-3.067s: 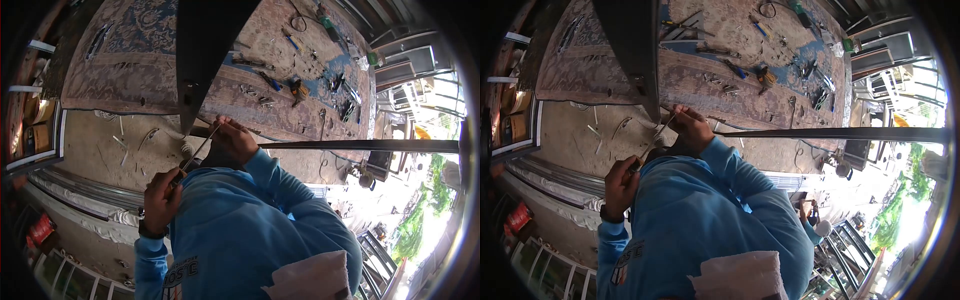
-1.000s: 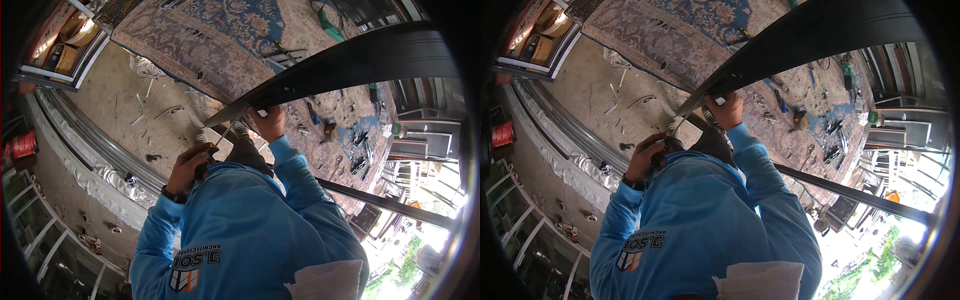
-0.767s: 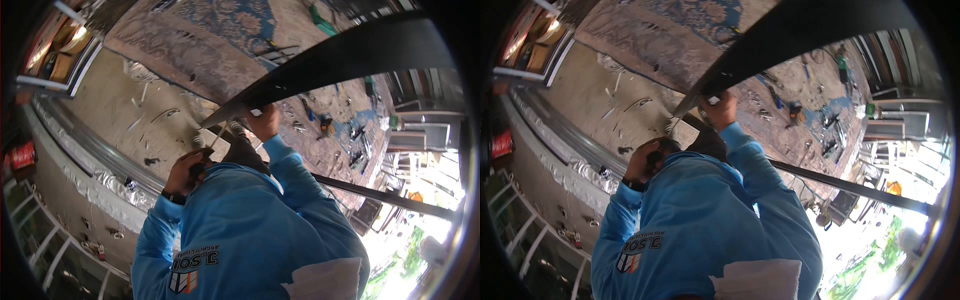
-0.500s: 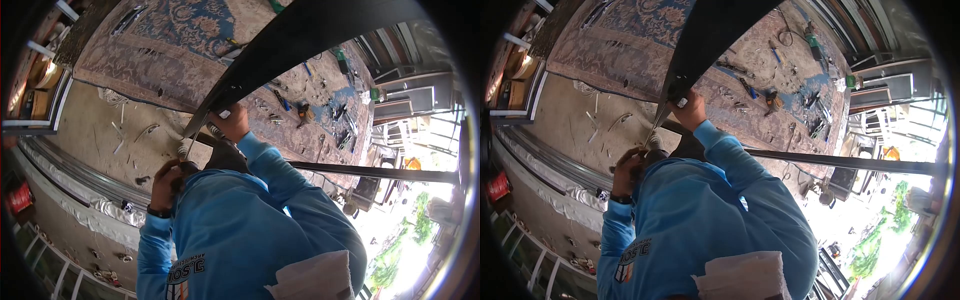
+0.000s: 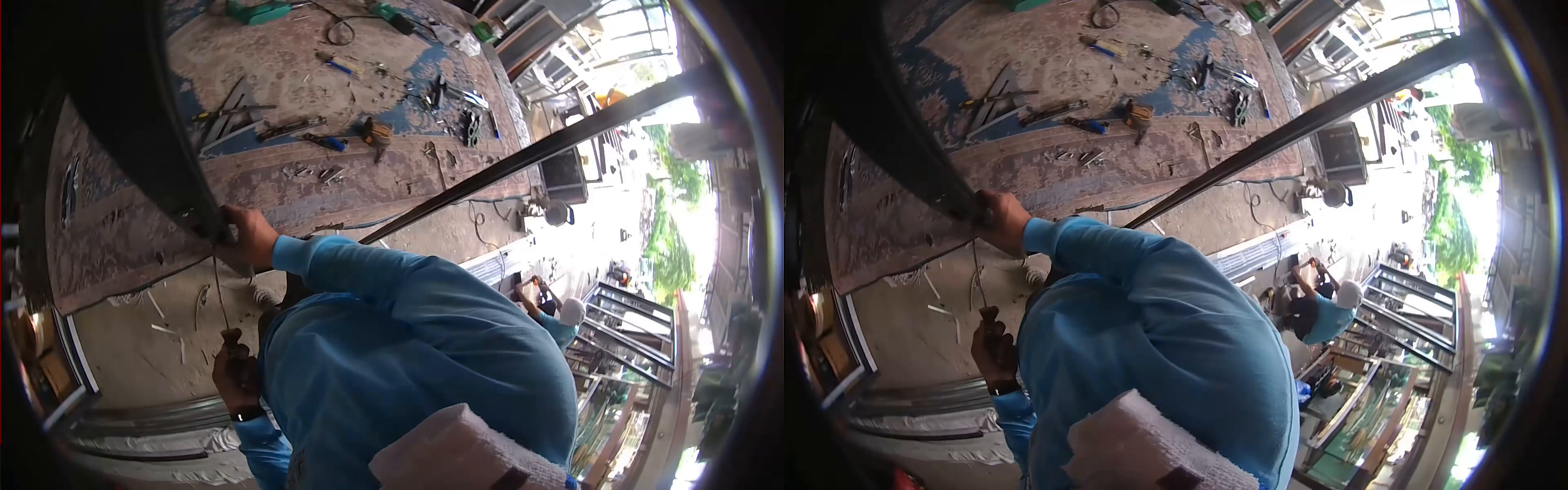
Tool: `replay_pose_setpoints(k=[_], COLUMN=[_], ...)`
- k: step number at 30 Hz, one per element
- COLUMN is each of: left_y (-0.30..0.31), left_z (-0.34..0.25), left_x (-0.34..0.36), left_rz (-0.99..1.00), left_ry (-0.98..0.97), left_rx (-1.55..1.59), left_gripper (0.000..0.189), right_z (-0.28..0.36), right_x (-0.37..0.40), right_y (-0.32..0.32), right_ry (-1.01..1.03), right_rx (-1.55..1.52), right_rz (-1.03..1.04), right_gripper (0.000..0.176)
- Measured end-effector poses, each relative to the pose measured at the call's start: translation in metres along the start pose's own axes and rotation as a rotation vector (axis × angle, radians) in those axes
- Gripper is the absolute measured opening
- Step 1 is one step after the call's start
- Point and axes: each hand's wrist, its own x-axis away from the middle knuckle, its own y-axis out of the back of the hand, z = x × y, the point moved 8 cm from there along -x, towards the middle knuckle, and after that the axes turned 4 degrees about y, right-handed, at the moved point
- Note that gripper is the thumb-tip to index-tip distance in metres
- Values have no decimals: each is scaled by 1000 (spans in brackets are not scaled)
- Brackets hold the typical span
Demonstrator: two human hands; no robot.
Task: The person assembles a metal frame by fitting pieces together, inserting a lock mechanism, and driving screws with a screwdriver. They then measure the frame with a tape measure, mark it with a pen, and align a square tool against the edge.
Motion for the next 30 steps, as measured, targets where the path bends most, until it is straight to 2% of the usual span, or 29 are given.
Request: replay_pose_setpoints(k=[1, 3, 4, 5, 8, 11, 14, 15, 18, 19, 22, 23, 26, 27, 28, 30], left_y=[8, -6, -34, -59, -42, -21, -64, -42, -38, -37, -10, -1, -41, -34, -50, -47], left_z=[-1, -27, -38, -38, -33, -4, -30, -40, -40, -35, -5, -1, -24, -35, -42, -45], left_x=[-1, 17, 29, 38, 34, 22, 35, 33, 37, 42, 27, 22, 31, 31, 38, 44], left_rz=[-124, -353, -455, -456, -484, -282, -471, -389, -436, -536, -432, -368, -207, -468, -445, -470], left_ry=[-72, -447, -651, -772, -356, -22, -295, -856, -795, -558, -107, -32, -380, -445, -857, -930], left_rx=[-49, -856, -1258, -1269, -1024, -165, -973, -1306, -1309, -1088, -121, -195, -1043, -1177, -1397, -1433], left_gripper=[31, 30, 30, 33, 33, 30, 30, 32, 34, 33, 41, 51, 43, 34, 34, 39], right_z=[3, 2, 2, 4, 2, 3, 0, 2, 10, 7, 3, 2, 7, -4, 3, 2], right_x=[-1, 1, 0, 1, 2, 3, 2, 3, 2, 2, 2, 3, 3, 3, 1, 0], right_y=[2, 2, 1, 3, 1, 1, -1, 2, 3, 2, 1, 1, 4, -2, 0, -2], right_ry=[3, -27, -34, -9, -56, -77, -91, -78, -53, -62, -52, -43, -88, -109, -116, -64], right_rx=[18, 1, -9, 39, 36, 34, 23, 38, 51, 47, 36, 34, 35, 5, 36, 36], right_rz=[15, 23, 29, 10, 24, 36, 35, 31, 25, 29, 4, -5, 33, 53, 82, 67], right_gripper=[46, 47, 47, 46, 46, 43, 42, 42, 41, 41, 43, 45, 50, 54, 54, 54])
